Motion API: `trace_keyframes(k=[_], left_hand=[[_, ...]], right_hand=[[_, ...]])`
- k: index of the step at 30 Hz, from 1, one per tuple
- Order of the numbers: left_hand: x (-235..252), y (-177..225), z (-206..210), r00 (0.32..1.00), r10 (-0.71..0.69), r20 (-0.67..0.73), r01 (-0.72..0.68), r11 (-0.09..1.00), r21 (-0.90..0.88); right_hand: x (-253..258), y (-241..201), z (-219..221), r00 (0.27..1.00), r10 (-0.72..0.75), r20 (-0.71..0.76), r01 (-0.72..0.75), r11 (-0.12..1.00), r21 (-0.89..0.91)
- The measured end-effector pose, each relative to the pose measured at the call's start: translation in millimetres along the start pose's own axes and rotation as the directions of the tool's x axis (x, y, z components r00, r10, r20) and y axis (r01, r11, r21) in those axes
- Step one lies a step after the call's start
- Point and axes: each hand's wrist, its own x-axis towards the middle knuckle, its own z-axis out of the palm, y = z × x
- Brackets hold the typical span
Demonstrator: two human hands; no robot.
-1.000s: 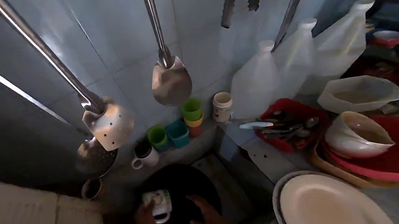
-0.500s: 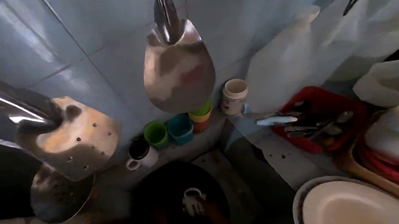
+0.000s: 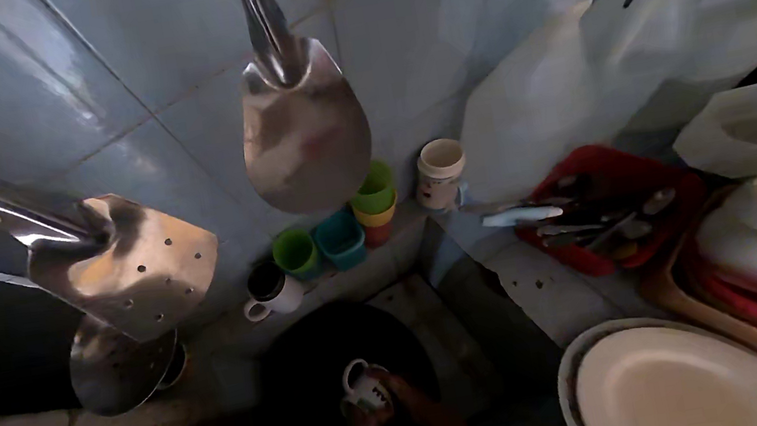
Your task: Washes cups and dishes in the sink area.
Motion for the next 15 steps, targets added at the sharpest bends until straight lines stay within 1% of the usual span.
trace_keyframes(k=[1, 2, 3, 4, 5, 6, 7, 8, 9, 10, 11, 12, 13, 14, 15], left_hand=[[4, 2, 8, 0.995, -0.049, -0.082, 0.024, 0.959, -0.284], [2, 7, 14, 0.992, -0.048, -0.116, 0.007, 0.944, -0.329], [-5, 11, 18, 0.995, 0.031, -0.091, -0.043, 0.991, -0.125], [-15, 18, 19, 0.991, 0.136, -0.006, -0.128, 0.950, 0.285], [-27, 27, 18, 0.979, 0.175, 0.108, -0.202, 0.726, 0.657], [-34, 33, 14, 0.965, 0.196, 0.177, -0.255, 0.518, 0.817], [-38, 41, 5, 0.960, 0.190, 0.204, -0.271, 0.469, 0.841], [-39, 50, -10, 0.968, 0.157, 0.194, -0.250, 0.569, 0.784], [-34, 50, -27, 0.970, 0.176, 0.166, -0.242, 0.732, 0.637], [-23, 42, -40, 0.968, 0.232, 0.099, -0.251, 0.868, 0.428], [-11, 33, -47, 0.970, 0.244, -0.001, -0.239, 0.951, 0.197], [-1, 26, -48, 0.980, 0.179, -0.085, -0.180, 0.984, -0.012], [8, 18, -47, 0.987, 0.069, -0.147, -0.097, 0.976, -0.194], [16, 8, -44, 0.988, -0.020, -0.155, -0.037, 0.935, -0.354], [21, -1, -40, 0.989, -0.066, -0.134, -0.005, 0.883, -0.469]], right_hand=[[1, 0, 0, 1.000, 0.015, -0.023, -0.015, 1.000, -0.017], [2, 1, -1, 1.000, 0.024, -0.017, -0.024, 1.000, 0.000], [1, 3, -4, 1.000, 0.011, 0.013, -0.011, 0.999, 0.036], [-1, 3, -9, 0.997, -0.001, 0.074, -0.004, 0.998, 0.069], [-3, 1, -12, 0.989, 0.014, 0.147, -0.028, 0.995, 0.094], [-5, -1, -14, 0.975, 0.056, 0.213, -0.075, 0.993, 0.086], [-8, -4, -14, 0.954, 0.113, 0.276, -0.131, 0.990, 0.049], [-9, -5, -14, 0.928, 0.170, 0.330, -0.188, 0.982, 0.024], [-8, -4, -14, 0.908, 0.206, 0.365, -0.235, 0.972, 0.034], [-8, -5, -13, 0.899, 0.226, 0.376, -0.267, 0.962, 0.061], [-11, -7, -11, 0.897, 0.214, 0.386, -0.267, 0.959, 0.090], [-12, -7, -10, 0.895, 0.184, 0.406, -0.254, 0.959, 0.126], [-14, -7, -8, 0.896, 0.140, 0.421, -0.225, 0.961, 0.159], [-14, -5, -8, 0.899, 0.093, 0.428, -0.189, 0.964, 0.187], [-13, -4, -9, 0.902, 0.047, 0.430, -0.149, 0.967, 0.207]])
